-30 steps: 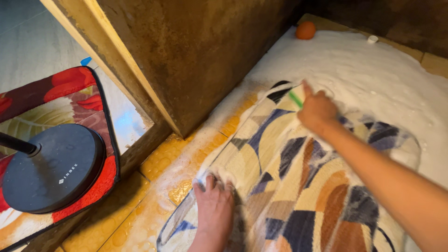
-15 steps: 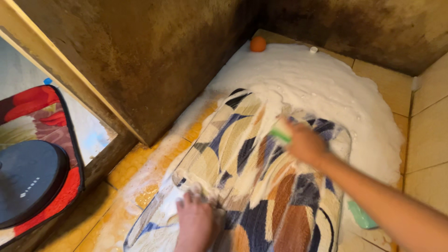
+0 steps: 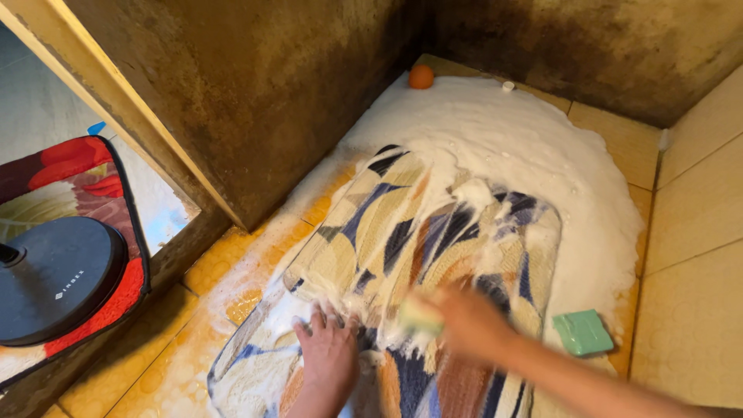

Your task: The person scrubs a patterned rug on a tiled floor using a green sponge and soapy water. They repeatedly rub the rug's surface, generating foam, and occasionally adjust the rug's position to reach different areas.

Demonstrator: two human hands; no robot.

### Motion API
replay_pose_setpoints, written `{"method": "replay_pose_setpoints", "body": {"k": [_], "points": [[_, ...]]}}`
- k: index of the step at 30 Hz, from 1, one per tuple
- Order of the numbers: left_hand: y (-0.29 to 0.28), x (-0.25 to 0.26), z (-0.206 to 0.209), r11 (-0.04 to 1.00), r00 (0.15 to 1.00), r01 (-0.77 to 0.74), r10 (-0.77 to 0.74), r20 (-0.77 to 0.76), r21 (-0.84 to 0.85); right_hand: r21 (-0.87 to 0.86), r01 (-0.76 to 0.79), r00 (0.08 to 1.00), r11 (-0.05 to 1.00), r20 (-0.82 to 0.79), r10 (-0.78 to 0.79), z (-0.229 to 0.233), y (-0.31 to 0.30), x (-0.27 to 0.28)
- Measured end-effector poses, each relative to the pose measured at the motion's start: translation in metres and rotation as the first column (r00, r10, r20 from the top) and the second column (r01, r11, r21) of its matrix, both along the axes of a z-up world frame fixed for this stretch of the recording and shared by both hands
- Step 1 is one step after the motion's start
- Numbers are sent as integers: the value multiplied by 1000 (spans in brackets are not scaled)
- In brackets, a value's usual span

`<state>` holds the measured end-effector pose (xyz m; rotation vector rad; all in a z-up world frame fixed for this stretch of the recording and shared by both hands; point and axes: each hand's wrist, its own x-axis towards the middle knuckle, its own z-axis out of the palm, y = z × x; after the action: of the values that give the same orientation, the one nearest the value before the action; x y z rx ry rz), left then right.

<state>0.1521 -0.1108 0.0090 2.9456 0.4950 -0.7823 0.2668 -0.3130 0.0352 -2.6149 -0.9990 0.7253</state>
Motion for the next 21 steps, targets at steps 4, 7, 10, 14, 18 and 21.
{"method": "replay_pose_setpoints", "body": {"k": [4, 7, 10, 14, 18, 21], "points": [[-3, 1, 2, 1000, 1000, 2, -1, -27, 10, -20, 397, 906, 918, 170, -388, 20, -25, 91], [-4, 0, 5, 1000, 999, -14, 14, -35, -1, -50, 441, 844, 896, 363, -395, 16, -22, 99], [-4, 1, 8, 1000, 999, -16, 16, -48, -11, 31, 411, 900, 911, 145, -411, 0, 3, 50], [-4, 2, 9, 1000, 999, -20, 20, -28, -19, 154, -223, 952, 963, 248, 181, -25, 23, -59], [-1, -1, 5, 999, 999, -32, 32, 9, -23, 60, -144, 985, 988, 105, 137, -25, 7, -25], [1, -1, -1, 998, 997, -54, 56, 61, -29, 46, 296, 930, 954, 215, -299, -23, -16, 71]]}}
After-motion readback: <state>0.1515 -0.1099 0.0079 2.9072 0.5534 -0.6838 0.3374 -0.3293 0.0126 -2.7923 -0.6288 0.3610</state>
